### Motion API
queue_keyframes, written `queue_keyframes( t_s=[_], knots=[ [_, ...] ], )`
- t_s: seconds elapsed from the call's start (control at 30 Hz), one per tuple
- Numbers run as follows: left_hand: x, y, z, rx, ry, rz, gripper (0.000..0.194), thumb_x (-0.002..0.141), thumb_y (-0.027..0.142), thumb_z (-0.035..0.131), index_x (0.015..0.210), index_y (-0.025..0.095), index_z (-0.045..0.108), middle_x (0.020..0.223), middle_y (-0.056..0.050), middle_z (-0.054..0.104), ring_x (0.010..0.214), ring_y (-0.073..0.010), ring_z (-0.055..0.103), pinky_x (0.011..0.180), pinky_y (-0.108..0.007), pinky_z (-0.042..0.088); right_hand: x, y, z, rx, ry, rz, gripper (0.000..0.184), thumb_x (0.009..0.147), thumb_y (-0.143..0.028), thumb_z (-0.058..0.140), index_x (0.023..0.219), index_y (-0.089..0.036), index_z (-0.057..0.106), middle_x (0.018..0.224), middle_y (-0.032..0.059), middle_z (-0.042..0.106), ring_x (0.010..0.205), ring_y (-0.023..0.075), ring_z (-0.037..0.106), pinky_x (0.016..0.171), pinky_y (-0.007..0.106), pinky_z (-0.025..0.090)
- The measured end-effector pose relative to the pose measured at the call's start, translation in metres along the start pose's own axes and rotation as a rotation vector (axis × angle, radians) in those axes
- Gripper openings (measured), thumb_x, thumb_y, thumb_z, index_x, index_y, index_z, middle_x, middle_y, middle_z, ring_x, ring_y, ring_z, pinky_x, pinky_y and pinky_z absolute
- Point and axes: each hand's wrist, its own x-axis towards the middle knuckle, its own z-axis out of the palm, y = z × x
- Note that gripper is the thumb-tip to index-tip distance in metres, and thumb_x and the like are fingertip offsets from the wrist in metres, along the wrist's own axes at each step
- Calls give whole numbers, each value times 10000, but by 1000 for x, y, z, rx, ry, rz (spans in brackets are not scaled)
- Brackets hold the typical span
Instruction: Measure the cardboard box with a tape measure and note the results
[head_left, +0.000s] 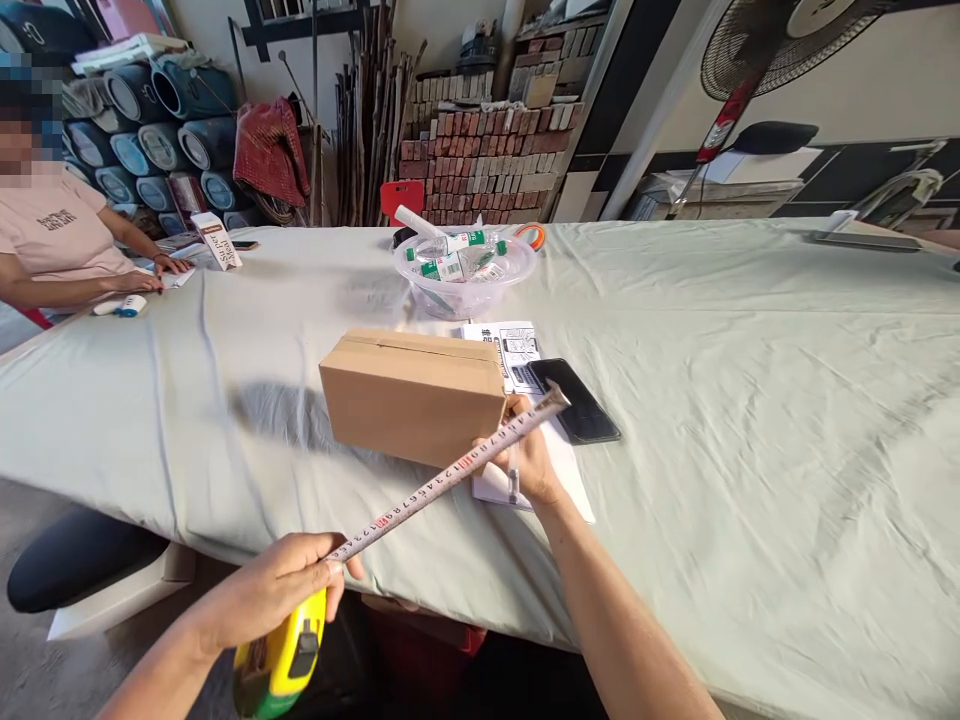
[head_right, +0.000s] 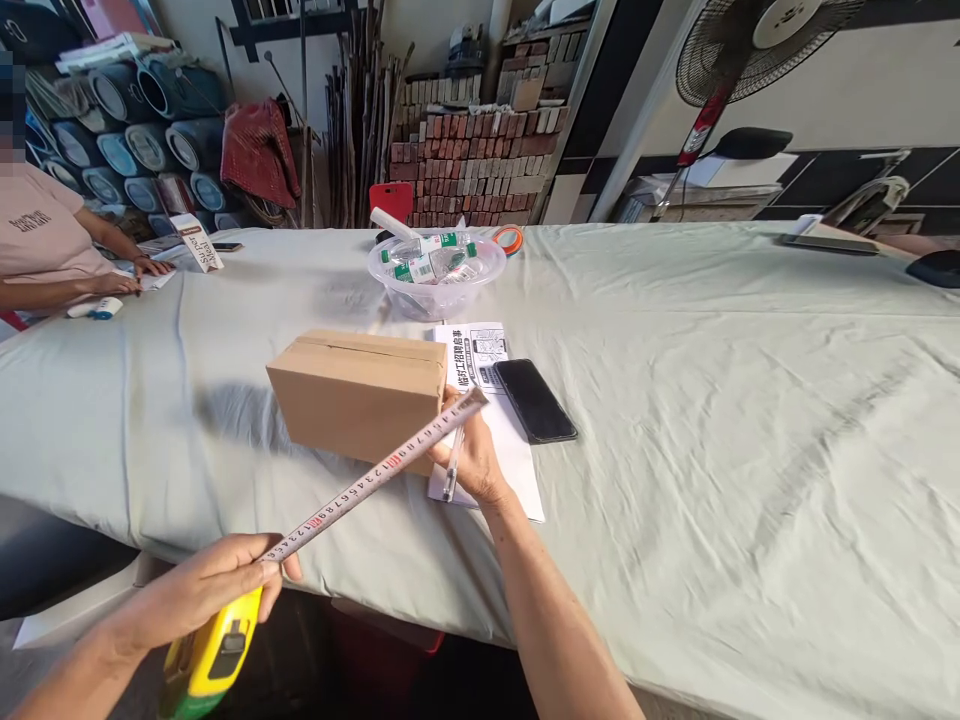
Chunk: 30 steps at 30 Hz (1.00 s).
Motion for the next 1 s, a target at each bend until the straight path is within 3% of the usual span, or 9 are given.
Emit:
queue_keyframes(
  t_s=[0.13,0.4,0.53,0.83,1.0],
  knots=[
    [8,22,-27,137,35,-15,359,856,497,603,939,162,705,703,-55,649,600,-168,552,569,-233,401,2,-3,-6,51,-39,75,567,667,-690,713,872,-257,410,998,48,574,906,254,569,782,415,505],
    [23,68,-99,503,56,-27,363,812,509,608,881,172,723,656,-40,624,580,-179,547,551,-241,396,3,-4,-22,-11,-135,118,551,670,-662,740,929,-250,480,998,49,567,948,275,552,827,454,490],
    [30,85,-125,655,36,-31,380,808,515,600,901,166,719,670,-36,618,584,-173,532,539,-241,364,3,-2,-30,8,-191,112,536,696,-642,732,1001,-254,523,1001,48,575,966,276,561,846,444,497],
    [48,107,-140,746,2,16,349,787,473,603,844,145,706,667,-34,612,579,-171,537,542,-251,359,4,8,-33,-25,-178,108,510,710,-603,732,1038,-245,576,990,72,615,1016,324,575,849,432,495],
    [46,98,-137,724,-19,27,315,816,459,582,830,164,694,652,-24,605,551,-158,522,529,-250,356,2,6,-29,22,-123,140,490,737,-605,712,1049,-254,571,982,75,618,1031,317,577,813,403,504]
  ],
)
